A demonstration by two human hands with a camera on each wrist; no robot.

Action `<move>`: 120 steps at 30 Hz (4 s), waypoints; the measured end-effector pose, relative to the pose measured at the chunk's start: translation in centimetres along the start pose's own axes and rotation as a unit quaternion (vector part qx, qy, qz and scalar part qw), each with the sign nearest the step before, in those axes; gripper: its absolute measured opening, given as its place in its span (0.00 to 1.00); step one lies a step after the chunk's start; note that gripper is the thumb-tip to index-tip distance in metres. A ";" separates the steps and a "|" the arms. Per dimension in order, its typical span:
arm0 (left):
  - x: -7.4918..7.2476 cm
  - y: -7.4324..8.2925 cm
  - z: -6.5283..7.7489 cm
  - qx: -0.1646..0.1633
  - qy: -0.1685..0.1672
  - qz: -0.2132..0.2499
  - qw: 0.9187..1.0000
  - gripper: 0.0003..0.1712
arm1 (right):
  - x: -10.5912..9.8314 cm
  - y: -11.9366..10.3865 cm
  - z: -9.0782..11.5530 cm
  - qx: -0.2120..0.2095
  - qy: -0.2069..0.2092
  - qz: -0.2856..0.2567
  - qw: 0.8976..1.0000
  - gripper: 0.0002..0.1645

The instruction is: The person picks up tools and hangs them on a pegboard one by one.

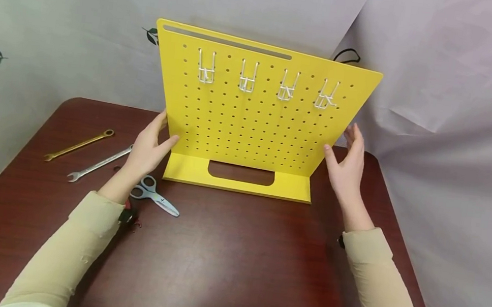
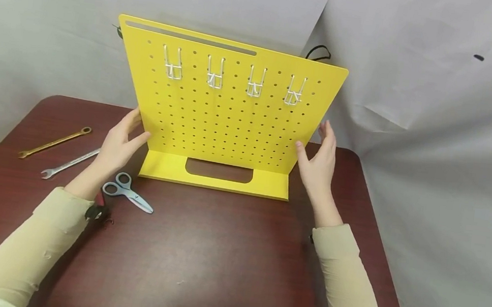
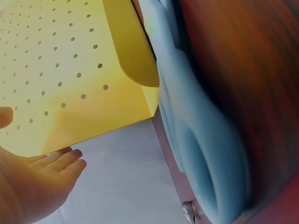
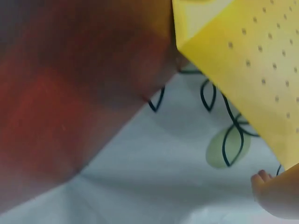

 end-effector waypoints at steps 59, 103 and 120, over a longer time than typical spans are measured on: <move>-2.3 -2.1 2.4 0.036 -0.071 -0.101 0.992 0.37 | -3.0 -10.7 -9.3 -0.204 0.094 -0.019 0.974 0.17; -15.5 -15.2 5.3 -0.073 -0.046 -0.150 0.985 0.24 | -2.5 -11.0 -8.5 -0.214 0.120 -0.049 0.968 0.16; -16.3 -17.5 5.1 -0.113 -0.106 -0.112 0.982 0.27 | -2.4 -11.0 -8.3 -0.225 0.126 -0.055 0.965 0.16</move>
Point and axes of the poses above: each hand's wrist, its own z-axis away from the middle knuckle, its own x-axis out of the palm, y = z × x, the point moved 4 cm from there along -z, towards the middle knuckle, and after that the axes turned 9 degrees about x, right-handed, at the moved point
